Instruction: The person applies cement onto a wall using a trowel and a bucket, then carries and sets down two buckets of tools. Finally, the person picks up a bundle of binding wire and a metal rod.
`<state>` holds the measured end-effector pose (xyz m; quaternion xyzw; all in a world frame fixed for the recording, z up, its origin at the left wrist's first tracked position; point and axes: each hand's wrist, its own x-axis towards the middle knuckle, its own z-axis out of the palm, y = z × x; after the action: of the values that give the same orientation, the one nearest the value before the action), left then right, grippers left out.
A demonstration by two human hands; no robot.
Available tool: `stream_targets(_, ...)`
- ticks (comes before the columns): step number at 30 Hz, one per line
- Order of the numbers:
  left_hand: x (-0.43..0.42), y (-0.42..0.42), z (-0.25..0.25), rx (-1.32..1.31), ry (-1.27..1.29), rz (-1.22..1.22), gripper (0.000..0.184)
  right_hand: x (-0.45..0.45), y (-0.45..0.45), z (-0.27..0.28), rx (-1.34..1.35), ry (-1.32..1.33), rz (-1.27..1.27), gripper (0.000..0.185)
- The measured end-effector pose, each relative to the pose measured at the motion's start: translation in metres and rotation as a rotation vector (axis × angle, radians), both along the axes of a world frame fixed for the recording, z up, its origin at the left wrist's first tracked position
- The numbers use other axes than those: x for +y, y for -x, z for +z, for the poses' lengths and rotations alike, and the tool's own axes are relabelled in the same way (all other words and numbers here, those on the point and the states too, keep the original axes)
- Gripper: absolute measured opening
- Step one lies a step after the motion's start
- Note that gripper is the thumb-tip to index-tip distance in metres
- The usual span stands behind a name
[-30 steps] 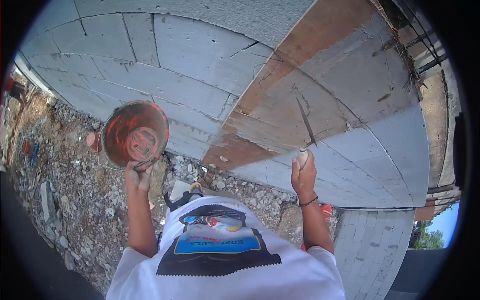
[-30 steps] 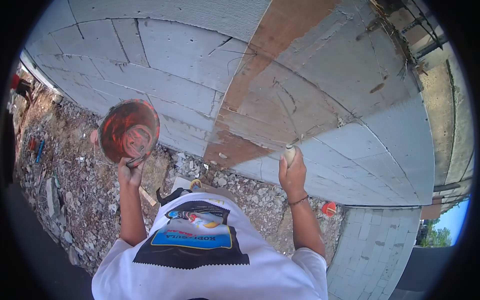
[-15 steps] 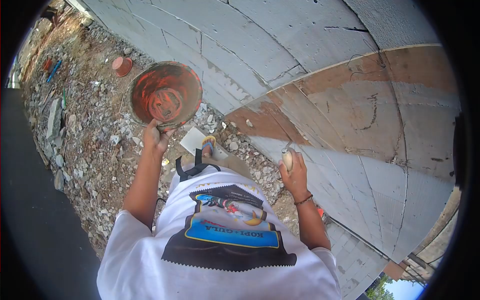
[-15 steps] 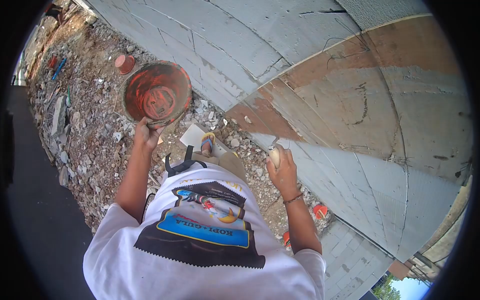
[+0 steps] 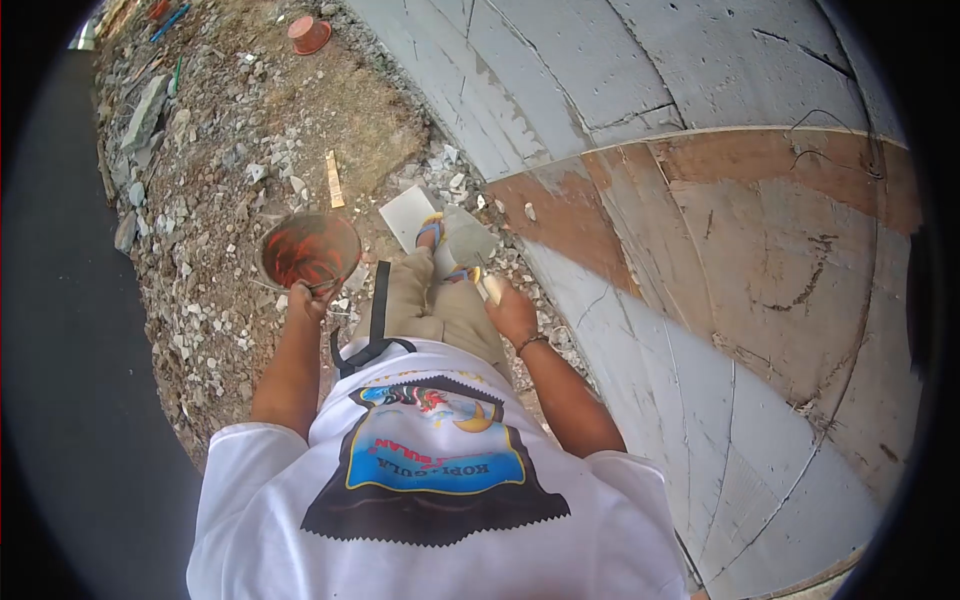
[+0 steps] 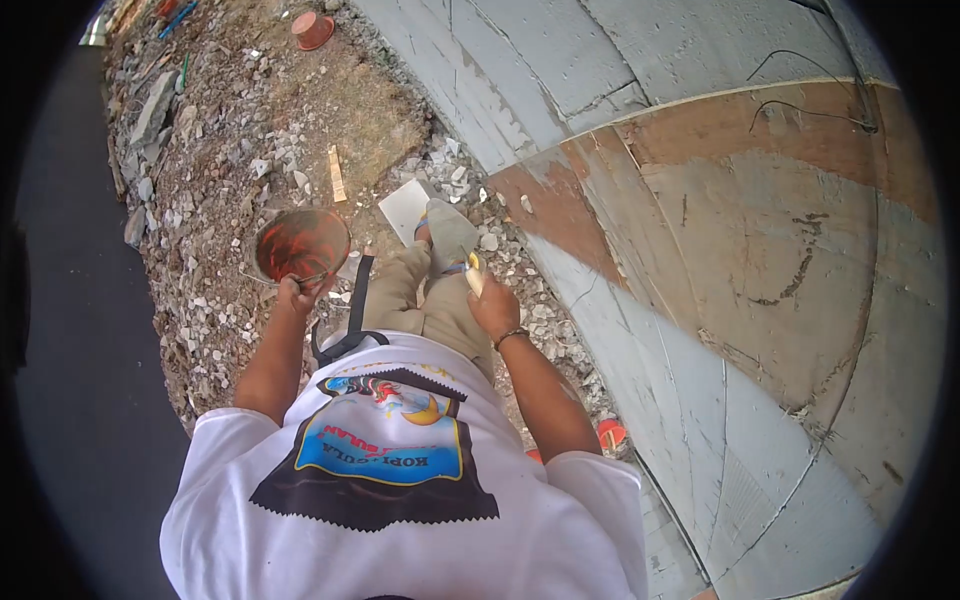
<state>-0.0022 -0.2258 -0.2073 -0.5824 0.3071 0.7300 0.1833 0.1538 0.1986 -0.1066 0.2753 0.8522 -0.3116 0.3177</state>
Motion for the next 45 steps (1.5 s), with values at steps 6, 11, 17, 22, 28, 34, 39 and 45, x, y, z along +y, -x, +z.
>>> stream_targets(6,-0.097,-0.115,-0.001,-0.043,0.306,0.057,0.033,0.123,-0.065,-0.112,0.024,-0.241,-0.151,0.038)
stream_targets(11,-0.1,-0.139,0.012,-0.08,0.484,0.009,0.021,0.129,-0.09,-0.12,-0.014,-0.258,-0.027,0.043)
stream_targets(17,-0.039,-0.1,0.004,-0.141,0.543,0.018,0.011,0.13,-0.084,-0.13,0.102,-0.268,-0.361,0.036)
stream_targets(22,-0.007,-0.065,-0.031,0.01,0.329,-0.132,0.008,0.154,-0.078,-0.121,0.133,-0.006,0.34,0.036)
stream_targets(28,0.032,-0.034,-0.071,0.174,0.142,-0.19,0.011,0.139,-0.08,-0.141,0.042,-0.156,0.238,0.04)
stream_targets(34,-0.005,-0.049,-0.203,0.233,0.036,-0.181,0.016,0.144,-0.088,-0.211,0.329,-0.372,-0.087,0.042)
stream_targets(39,-0.109,-0.135,-0.294,0.098,0.132,-0.148,0.018,0.137,-0.099,-0.216,0.297,-0.415,-0.229,0.043)
stream_targets(45,-0.255,-0.255,-0.301,-0.093,0.115,-0.045,0.037,0.125,-0.113,-0.197,0.351,-0.427,-0.102,0.043)
